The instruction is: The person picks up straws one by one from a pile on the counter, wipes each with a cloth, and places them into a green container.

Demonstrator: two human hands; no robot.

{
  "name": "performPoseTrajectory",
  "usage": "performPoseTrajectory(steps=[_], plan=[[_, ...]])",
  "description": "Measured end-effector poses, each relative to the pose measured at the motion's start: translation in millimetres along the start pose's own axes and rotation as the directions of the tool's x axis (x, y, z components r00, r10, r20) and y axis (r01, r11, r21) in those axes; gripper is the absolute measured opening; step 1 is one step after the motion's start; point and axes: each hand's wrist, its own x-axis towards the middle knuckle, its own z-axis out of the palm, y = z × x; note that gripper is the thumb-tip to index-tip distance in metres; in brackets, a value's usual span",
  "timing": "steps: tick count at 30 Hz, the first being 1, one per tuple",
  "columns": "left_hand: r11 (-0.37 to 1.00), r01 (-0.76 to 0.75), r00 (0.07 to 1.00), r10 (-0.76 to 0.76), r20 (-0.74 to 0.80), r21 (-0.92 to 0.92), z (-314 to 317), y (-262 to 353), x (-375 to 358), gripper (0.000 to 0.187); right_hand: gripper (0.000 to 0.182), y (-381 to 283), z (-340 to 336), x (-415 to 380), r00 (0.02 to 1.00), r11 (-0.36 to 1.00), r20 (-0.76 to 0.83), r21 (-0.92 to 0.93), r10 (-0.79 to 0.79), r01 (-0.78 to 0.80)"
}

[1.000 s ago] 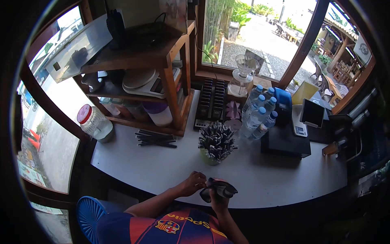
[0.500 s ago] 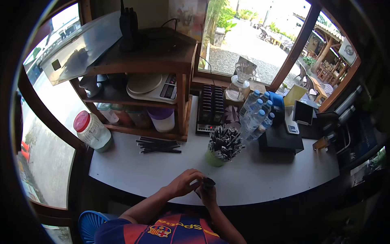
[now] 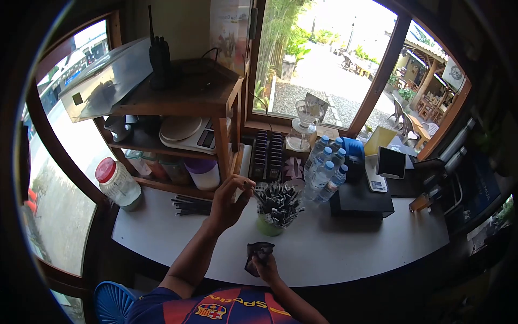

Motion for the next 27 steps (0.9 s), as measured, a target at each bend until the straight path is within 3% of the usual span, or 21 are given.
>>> performPoseTrajectory(steps=[2,6,7,9,10,12,13,14,15,17,18,20,22,24,25,27], plan=[[0.986,0.160,0.977,-0.165,0.138,0.044,26,-25,-10,0.017,0.023,-6,-12,4,1.000,0.998,-0.012,0.059,0.001,0.000],[0.975,0.081,0.949,-0.139,0.283,0.207,56,-52,-38,0.024,0.021,-18,-66,17,0.977,0.982,-0.124,-0.090,-0.174,0.163],[0.965,0.164,0.942,-0.214,0.259,0.204,61,-50,-41,0.026,0.022,-19,-83,18,0.969,0.980,-0.151,-0.068,-0.195,0.187],[0.984,0.090,0.993,-0.101,0.068,0.155,69,-37,-38,0.028,0.024,-21,-109,21,0.953,0.974,-0.206,-0.021,-0.225,0.225],[0.989,0.055,0.998,-0.052,-0.031,0.139,71,-32,-37,0.029,0.025,-22,-114,22,0.957,0.978,-0.243,0.093,-0.159,0.186],[0.961,-0.072,0.992,0.041,0.118,0.269,64,-35,-39,0.036,0.027,-23,-119,21,0.958,0.940,-0.286,0.328,0.001,0.097],[0.927,-0.137,0.974,0.060,0.220,0.349,61,-37,-41,0.039,0.029,-27,-116,22,0.953,0.933,-0.298,0.355,0.059,0.054],[0.883,-0.210,0.944,0.071,0.323,0.419,57,-39,-42,0.041,0.028,-25,-116,20,0.962,0.950,-0.271,0.304,0.017,0.069],[0.895,-0.130,0.931,-0.038,0.363,0.427,57,-43,-48,0.055,0.028,-23,-116,23,0.970,0.963,-0.239,0.254,-0.033,0.095],[0.881,-0.072,0.938,-0.100,0.333,0.467,58,-44,-60,0.064,0.027,-22,-118,25,0.984,0.986,-0.138,0.111,-0.112,0.127],[0.872,-0.040,0.939,-0.135,0.317,0.489,58,-42,-66,0.069,0.027,-20,-120,26,0.984,0.983,-0.132,0.125,-0.116,0.132],[0.913,0.039,0.996,-0.068,0.057,0.407,66,-31,-73,0.080,0.027,-15,-121,26,0.986,0.980,-0.115,0.146,-0.117,0.133],[0.890,0.188,0.975,-0.119,-0.185,0.416,59,-34,-89,0.072,0.025,-20,-119,26,0.987,0.979,-0.140,0.180,-0.075,0.099],[0.747,0.328,0.944,-0.237,-0.230,0.579,34,-50,-108,0.040,0.024,-28,-118,28,0.986,0.975,-0.158,0.209,-0.043,0.076],[0.607,0.410,0.911,-0.318,-0.264,0.681,19,-68,-125,0.035,0.023,-32,-113,28,0.974,0.957,-0.226,0.284,0.003,0.063],[0.362,0.524,0.830,-0.418,-0.368,0.771,-10,-98,-160,0.034,0.024,-26,-117,25,0.982,0.982,-0.187,0.178,-0.034,0.068]])
